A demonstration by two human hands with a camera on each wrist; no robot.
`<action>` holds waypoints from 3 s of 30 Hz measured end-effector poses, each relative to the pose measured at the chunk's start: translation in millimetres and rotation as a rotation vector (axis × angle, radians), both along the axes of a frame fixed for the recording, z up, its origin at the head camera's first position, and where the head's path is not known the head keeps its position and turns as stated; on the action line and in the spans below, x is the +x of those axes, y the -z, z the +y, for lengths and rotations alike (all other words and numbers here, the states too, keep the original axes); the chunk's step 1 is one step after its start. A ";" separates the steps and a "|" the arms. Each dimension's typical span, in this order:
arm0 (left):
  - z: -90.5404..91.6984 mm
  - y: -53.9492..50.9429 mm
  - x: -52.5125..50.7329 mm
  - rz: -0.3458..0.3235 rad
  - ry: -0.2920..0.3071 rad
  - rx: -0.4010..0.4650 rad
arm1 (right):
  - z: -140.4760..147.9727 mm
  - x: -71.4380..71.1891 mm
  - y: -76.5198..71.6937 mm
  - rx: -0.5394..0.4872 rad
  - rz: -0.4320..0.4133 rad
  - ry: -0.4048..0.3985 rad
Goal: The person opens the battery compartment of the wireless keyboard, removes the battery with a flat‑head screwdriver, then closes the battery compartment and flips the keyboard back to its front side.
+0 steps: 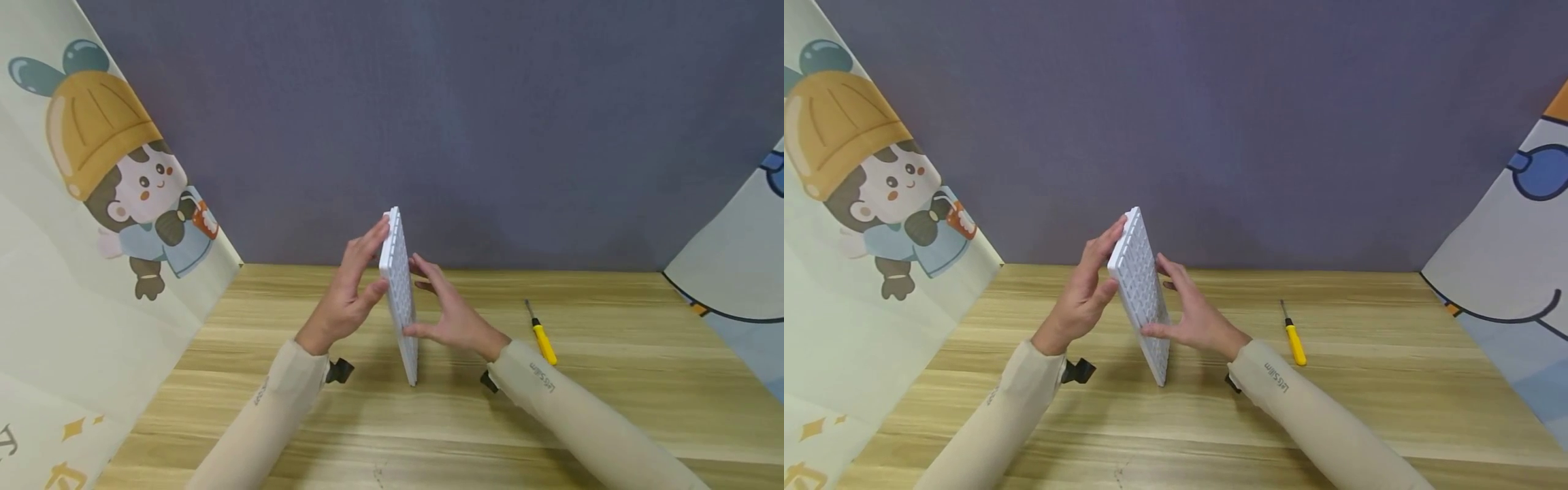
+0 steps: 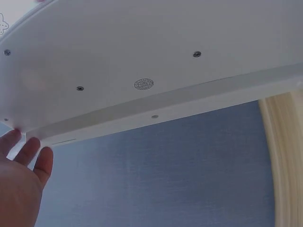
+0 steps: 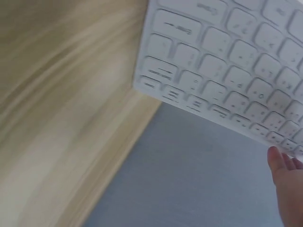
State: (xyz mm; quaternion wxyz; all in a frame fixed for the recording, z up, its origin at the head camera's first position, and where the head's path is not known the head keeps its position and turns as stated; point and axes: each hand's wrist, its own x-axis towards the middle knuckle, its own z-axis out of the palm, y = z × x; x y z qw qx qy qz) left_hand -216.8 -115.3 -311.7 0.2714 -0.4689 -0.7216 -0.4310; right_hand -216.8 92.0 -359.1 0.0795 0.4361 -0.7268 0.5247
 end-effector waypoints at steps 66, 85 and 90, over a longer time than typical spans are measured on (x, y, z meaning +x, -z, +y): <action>25.9 57.6 0.3 -0.505 -0.106 -0.402 | 52.4 -12.3 -57.1 -0.166 0.215 0.033; 28.6 79.7 -5.0 -0.480 -0.159 -0.586 | 100.7 19.1 -56.0 -0.081 0.194 0.060; 21.1 79.0 -6.7 -0.499 -0.159 -0.600 | 118.7 7.4 -35.3 -0.025 0.152 0.064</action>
